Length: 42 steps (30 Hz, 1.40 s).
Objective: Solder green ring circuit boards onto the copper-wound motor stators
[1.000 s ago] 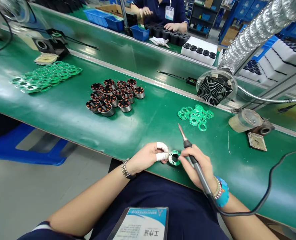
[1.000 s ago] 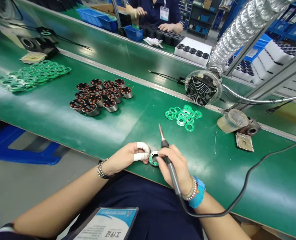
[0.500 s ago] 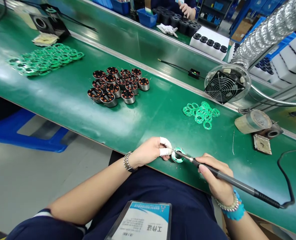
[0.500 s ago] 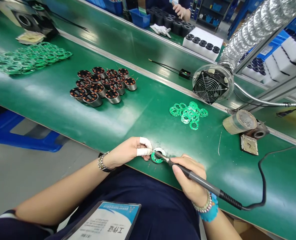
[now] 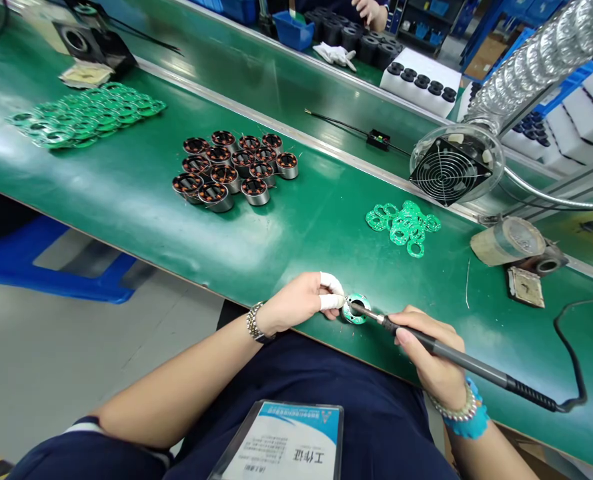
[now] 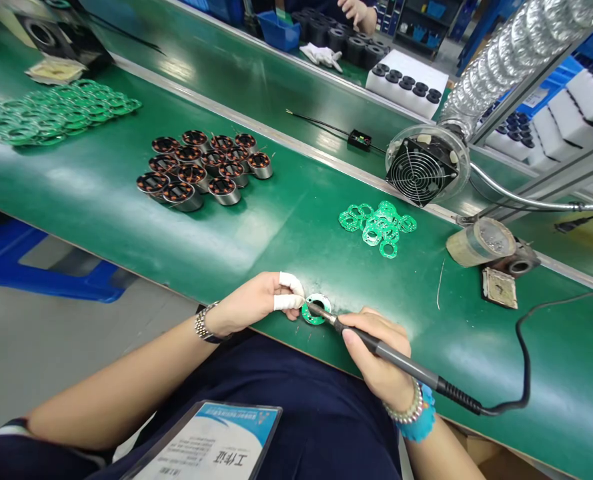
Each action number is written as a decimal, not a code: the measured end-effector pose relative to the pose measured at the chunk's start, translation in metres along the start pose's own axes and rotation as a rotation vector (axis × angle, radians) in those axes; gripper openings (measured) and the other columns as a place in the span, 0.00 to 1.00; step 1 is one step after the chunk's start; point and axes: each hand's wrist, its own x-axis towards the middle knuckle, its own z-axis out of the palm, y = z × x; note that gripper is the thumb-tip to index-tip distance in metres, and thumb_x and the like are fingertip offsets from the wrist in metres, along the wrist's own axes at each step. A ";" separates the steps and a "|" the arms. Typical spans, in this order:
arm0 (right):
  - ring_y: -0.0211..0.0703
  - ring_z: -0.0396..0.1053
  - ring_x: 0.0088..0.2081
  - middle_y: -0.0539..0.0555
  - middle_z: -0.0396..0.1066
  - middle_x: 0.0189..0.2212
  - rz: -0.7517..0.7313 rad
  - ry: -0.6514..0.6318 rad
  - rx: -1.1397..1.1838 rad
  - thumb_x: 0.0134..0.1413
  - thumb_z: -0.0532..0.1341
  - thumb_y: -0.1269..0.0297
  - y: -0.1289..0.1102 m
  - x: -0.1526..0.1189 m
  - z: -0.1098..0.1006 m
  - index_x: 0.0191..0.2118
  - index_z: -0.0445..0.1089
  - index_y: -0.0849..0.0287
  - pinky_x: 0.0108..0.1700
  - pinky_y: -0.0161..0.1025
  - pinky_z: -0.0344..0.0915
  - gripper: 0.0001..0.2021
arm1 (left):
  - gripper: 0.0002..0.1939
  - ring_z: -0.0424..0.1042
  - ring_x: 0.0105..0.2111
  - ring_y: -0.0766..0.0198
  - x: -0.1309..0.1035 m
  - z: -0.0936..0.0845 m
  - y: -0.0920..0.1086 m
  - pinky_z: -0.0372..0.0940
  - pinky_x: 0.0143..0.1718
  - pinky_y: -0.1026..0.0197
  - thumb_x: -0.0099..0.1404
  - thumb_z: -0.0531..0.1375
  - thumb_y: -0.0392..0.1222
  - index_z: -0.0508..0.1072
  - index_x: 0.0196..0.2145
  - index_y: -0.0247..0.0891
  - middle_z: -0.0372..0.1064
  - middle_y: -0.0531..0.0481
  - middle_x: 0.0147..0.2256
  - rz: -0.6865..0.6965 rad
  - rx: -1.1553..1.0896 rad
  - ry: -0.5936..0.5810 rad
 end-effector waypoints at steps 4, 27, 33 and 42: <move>0.37 0.69 0.27 0.50 0.71 0.25 -0.039 0.026 0.028 0.54 0.57 0.71 0.004 -0.001 -0.001 0.42 0.70 0.54 0.32 0.37 0.66 0.11 | 0.03 0.68 0.21 0.70 0.000 0.000 -0.002 0.65 0.28 0.66 0.53 0.60 0.33 0.69 0.24 0.31 0.69 0.52 0.19 0.003 0.005 -0.003; 0.47 0.64 0.47 0.58 0.67 0.45 -0.169 -0.110 -0.243 0.50 0.62 0.68 0.013 0.010 0.025 0.51 0.61 0.57 0.48 0.45 0.65 0.21 | 0.03 0.67 0.26 0.69 -0.013 0.010 -0.021 0.64 0.30 0.66 0.55 0.61 0.38 0.70 0.28 0.35 0.67 0.52 0.27 0.245 0.173 -0.039; 0.46 0.66 0.44 0.56 0.70 0.38 -0.239 -0.006 -0.176 0.52 0.58 0.74 0.005 0.015 0.030 0.44 0.66 0.55 0.45 0.45 0.67 0.13 | 0.06 0.63 0.22 0.70 -0.007 0.014 -0.019 0.62 0.25 0.66 0.52 0.61 0.38 0.66 0.24 0.34 0.63 0.55 0.21 0.116 0.104 -0.033; 0.44 0.68 0.39 0.54 0.72 0.32 -0.382 -0.048 -0.203 0.52 0.56 0.77 0.007 0.021 0.043 0.44 0.65 0.55 0.43 0.45 0.68 0.15 | 0.06 0.67 0.24 0.69 -0.013 0.011 -0.018 0.64 0.31 0.64 0.52 0.62 0.38 0.70 0.27 0.33 0.67 0.54 0.23 0.087 -0.054 -0.045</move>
